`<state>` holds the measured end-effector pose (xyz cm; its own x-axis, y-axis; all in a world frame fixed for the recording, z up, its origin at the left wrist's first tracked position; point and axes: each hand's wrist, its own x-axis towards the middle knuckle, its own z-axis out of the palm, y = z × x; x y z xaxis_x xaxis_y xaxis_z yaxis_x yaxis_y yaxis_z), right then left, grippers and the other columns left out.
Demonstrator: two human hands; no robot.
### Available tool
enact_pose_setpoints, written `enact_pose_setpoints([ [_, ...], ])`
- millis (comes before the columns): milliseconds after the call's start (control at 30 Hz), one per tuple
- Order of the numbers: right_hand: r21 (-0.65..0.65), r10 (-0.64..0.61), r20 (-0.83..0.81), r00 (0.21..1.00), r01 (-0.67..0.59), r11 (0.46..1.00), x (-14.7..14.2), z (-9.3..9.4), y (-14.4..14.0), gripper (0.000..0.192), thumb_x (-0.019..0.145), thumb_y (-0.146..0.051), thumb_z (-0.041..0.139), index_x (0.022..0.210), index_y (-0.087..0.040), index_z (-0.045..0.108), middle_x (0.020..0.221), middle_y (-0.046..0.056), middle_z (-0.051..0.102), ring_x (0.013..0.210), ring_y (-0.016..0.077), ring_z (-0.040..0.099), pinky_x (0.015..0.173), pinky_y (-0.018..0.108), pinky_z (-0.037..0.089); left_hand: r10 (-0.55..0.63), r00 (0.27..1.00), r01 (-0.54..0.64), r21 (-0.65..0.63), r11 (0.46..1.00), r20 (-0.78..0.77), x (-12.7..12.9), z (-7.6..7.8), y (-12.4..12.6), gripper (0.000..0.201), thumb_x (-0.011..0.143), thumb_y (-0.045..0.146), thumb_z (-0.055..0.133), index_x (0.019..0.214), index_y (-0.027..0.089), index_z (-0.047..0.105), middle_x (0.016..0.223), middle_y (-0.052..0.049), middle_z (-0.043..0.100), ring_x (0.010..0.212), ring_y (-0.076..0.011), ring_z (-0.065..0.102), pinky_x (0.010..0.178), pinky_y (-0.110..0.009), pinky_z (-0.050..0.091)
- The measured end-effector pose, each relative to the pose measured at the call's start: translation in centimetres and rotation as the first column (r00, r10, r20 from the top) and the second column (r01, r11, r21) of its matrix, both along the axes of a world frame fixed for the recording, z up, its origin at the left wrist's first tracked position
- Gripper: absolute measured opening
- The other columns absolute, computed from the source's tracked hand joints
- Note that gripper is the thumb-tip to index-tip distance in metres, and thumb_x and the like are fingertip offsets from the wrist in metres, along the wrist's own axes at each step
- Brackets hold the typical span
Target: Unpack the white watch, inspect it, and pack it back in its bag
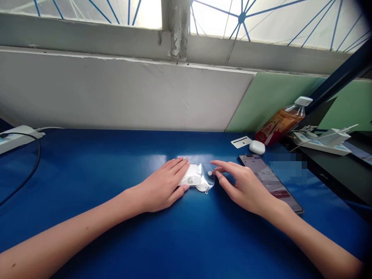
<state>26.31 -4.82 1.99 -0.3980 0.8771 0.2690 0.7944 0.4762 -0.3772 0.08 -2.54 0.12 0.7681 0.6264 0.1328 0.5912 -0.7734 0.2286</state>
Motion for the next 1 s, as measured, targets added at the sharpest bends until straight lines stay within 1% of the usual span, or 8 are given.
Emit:
enact_pose_setpoints([
  [67, -0.031, 0.077, -0.065, 0.995, -0.079, 0.996, -0.4, 0.1, -0.4, 0.034, 0.094, -0.025, 0.046, 0.127, -0.022, 0.055, 0.111, 0.009, 0.069, 0.103, 0.0251, 0.064, 0.086, 0.041, 0.053, 0.0, 1.0, 0.0, 0.001, 1.0, 0.0, 0.0, -0.1, 0.0, 0.056, 0.099, 0.038, 0.038, 0.147, 0.011, 0.031, 0.152, -0.017, 0.033, 0.143, -0.0299, 0.026, 0.114, -0.047, 0.029],
  [133, -0.036, 0.146, -0.095, 0.985, -0.149, 0.988, -0.7, 0.2, -0.6, 0.035, 0.094, -0.027, 0.049, 0.128, -0.023, 0.055, 0.118, 0.01, 0.067, 0.111, 0.0255, 0.06, 0.092, 0.041, 0.051, 0.001, 1.0, -0.001, 0.008, 1.0, -0.008, 0.1, -0.1, 0.0, 0.056, 0.099, 0.038, 0.038, 0.147, 0.01, 0.031, 0.152, -0.017, 0.033, 0.143, -0.03, 0.026, 0.114, -0.047, 0.029],
  [267, -0.04, 0.224, -0.074, 0.972, -0.227, 0.973, -1.1, -0.3, -0.7, 0.04, 0.091, -0.036, 0.057, 0.129, -0.021, 0.055, 0.127, 0.011, 0.061, 0.118, 0.0272, 0.055, 0.097, 0.043, 0.049, 0.005, 0.999, -0.004, 0.016, 1.0, -0.037, 0.1, -0.1, 0.0, 0.057, 0.099, 0.04, 0.036, 0.147, 0.009, 0.031, 0.152, -0.017, 0.033, 0.143, -0.0303, 0.025, 0.114, -0.046, 0.028],
  [367, -0.033, 0.234, -0.069, 0.97, -0.236, 0.971, -1.2, -0.8, -0.4, 0.043, 0.09, -0.038, 0.059, 0.128, -0.02, 0.056, 0.128, 0.011, 0.06, 0.119, 0.0267, 0.054, 0.098, 0.042, 0.049, 0.004, 1.0, -0.003, 0.016, 1.0, -0.026, 0.1, -0.1, 0.0, 0.057, 0.099, 0.04, 0.036, 0.147, 0.009, 0.031, 0.152, -0.017, 0.034, 0.143, -0.0304, 0.026, 0.114, -0.045, 0.027],
  [533, -0.01, 0.216, -0.08, 0.973, -0.217, 0.976, -1.3, -1.4, -0.3, 0.036, 0.093, -0.032, 0.054, 0.127, -0.019, 0.058, 0.127, 0.011, 0.06, 0.119, 0.0249, 0.053, 0.1, 0.041, 0.048, -0.002, 1.0, 0.002, 0.025, 1.0, -0.005, 0.1, -0.2, 0.0, 0.055, 0.099, 0.039, 0.036, 0.146, 0.01, 0.032, 0.15, -0.017, 0.037, 0.142, -0.0305, 0.029, 0.113, -0.046, 0.028],
  [833, 0.036, 0.238, -0.041, 0.97, -0.237, 0.971, -1.4, -1.6, -0.3, 0.035, 0.093, -0.025, 0.053, 0.125, -0.015, 0.06, 0.127, 0.012, 0.06, 0.119, 0.0237, 0.052, 0.101, 0.038, 0.047, 0.0, 0.998, 0.001, 0.014, 1.0, -0.07, 0.1, 0.0, -0.1, 0.058, 0.1, 0.04, 0.033, 0.147, 0.006, 0.029, 0.153, -0.018, 0.031, 0.143, -0.0318, 0.024, 0.114, -0.046, 0.026],
  [1000, 0.073, 0.237, 0.007, 0.972, -0.236, 0.969, -1.8, -1.7, -0.6, 0.034, 0.095, -0.022, 0.048, 0.127, -0.014, 0.058, 0.129, 0.012, 0.059, 0.123, 0.0244, 0.05, 0.103, 0.04, 0.047, 0.003, 0.997, -0.002, 0.018, 1.0, -0.077, 0.2, 0.0, -0.1, 0.058, 0.1, 0.04, 0.033, 0.147, 0.006, 0.029, 0.152, -0.018, 0.032, 0.143, -0.0315, 0.024, 0.115, -0.046, 0.025],
])
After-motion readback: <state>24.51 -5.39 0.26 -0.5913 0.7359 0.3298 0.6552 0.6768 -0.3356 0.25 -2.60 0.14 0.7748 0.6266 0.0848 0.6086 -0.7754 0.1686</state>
